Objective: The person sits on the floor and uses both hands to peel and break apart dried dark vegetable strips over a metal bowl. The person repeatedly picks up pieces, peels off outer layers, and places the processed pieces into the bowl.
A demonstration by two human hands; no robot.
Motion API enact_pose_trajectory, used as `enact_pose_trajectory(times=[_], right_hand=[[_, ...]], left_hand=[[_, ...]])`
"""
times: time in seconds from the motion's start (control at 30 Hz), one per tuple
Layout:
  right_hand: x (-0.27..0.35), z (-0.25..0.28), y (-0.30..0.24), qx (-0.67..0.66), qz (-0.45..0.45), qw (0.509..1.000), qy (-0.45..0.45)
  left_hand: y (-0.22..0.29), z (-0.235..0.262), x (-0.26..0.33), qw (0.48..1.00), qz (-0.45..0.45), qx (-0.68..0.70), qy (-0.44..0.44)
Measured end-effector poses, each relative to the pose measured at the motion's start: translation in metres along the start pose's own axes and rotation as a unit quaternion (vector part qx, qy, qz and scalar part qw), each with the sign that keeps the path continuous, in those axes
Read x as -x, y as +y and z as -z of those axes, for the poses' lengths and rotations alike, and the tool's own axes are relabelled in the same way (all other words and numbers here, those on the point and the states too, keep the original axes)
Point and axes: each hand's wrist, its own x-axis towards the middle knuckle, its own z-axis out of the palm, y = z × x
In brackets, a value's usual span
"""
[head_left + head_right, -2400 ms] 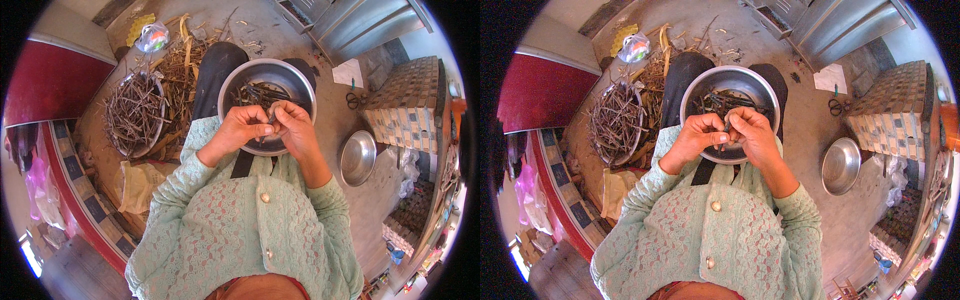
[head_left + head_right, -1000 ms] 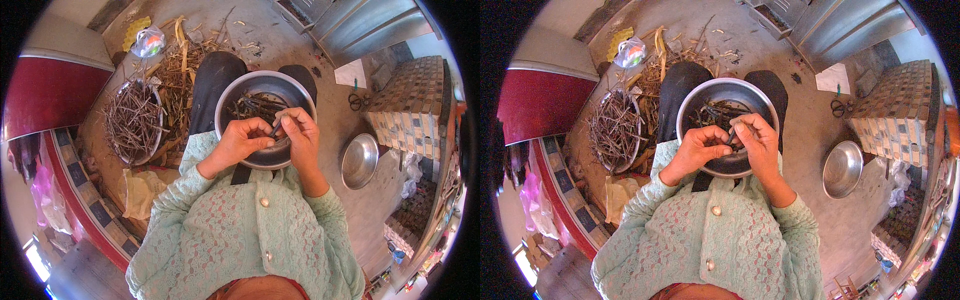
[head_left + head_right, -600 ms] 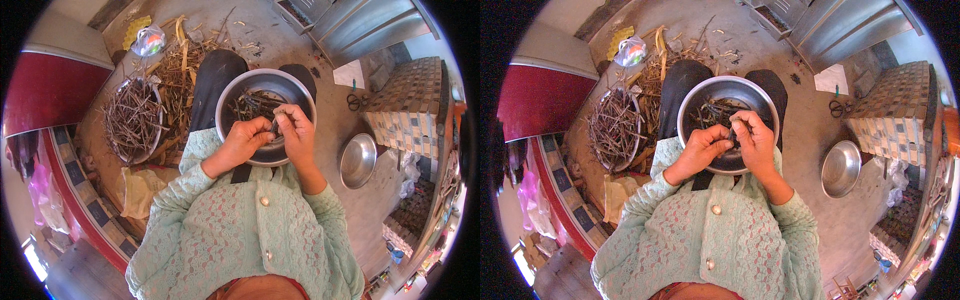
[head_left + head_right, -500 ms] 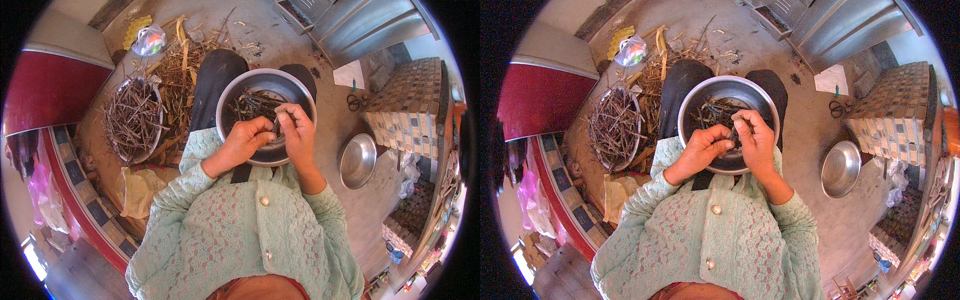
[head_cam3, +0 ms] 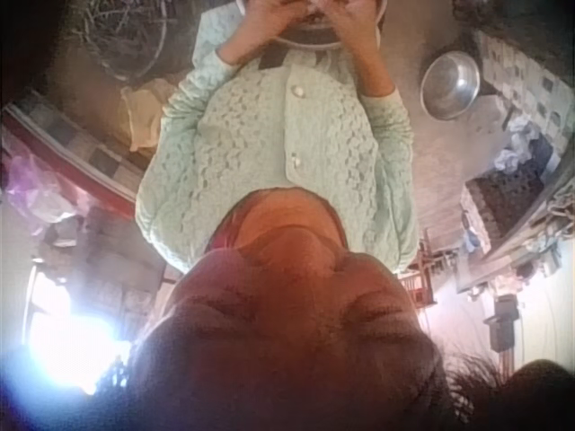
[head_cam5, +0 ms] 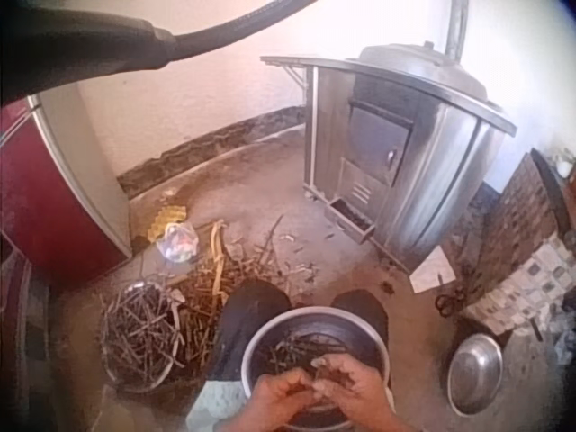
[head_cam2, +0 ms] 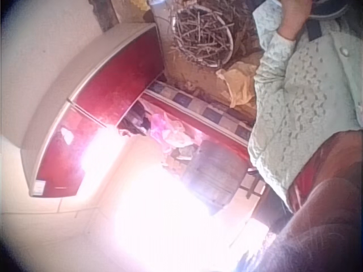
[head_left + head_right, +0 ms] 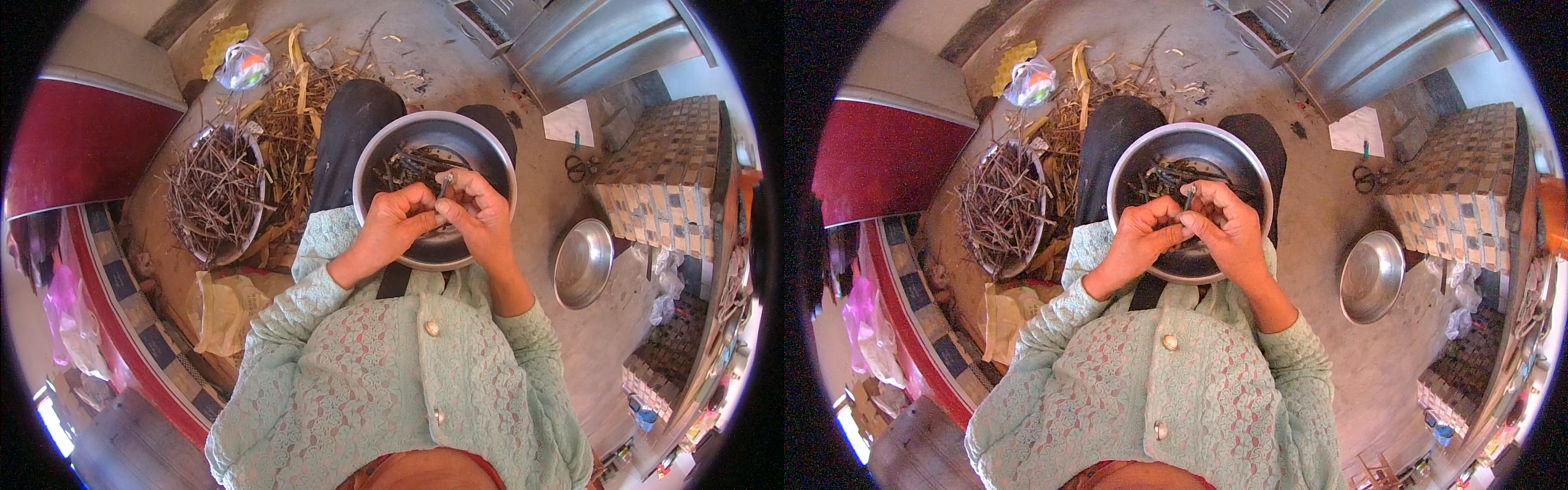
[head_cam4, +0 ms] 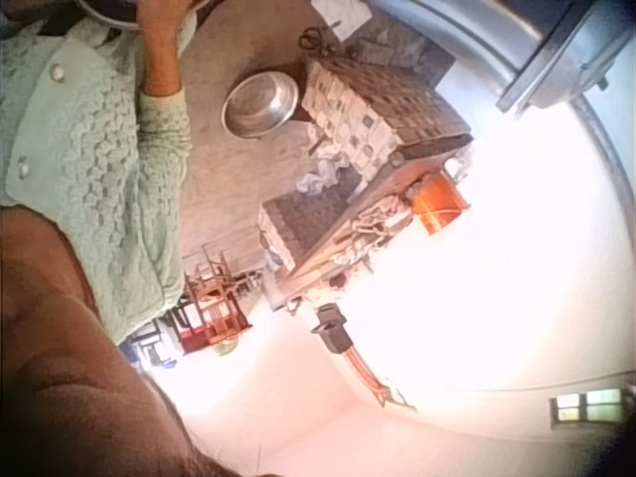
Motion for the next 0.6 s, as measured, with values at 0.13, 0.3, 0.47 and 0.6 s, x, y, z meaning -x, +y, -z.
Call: enact_pose_trajectory(times=[0.13, 0.3, 0.47, 0.6], right_hand=[[0.0, 0.002, 0.0, -0.006, -0.03, 1.0, -0.007], [-0.001, -0.001, -0.004, 0.035, -0.063, 0.997, -0.034], [-0.002, 0.011, -0.006, 0.042, -0.07, 0.996, -0.039], [-0.002, 0.004, -0.008, 0.06, -0.068, 0.995, -0.049]], left_hand=[[0.007, 0.007, 0.001, 0.999, 0.041, 0.017, -0.027], [-0.007, 0.005, 0.002, 0.999, -0.026, -0.041, 0.014], [-0.004, 0.002, -0.003, 0.987, -0.118, -0.106, 0.029], [-0.007, 0.007, 0.0, 0.999, -0.031, 0.019, -0.016]])
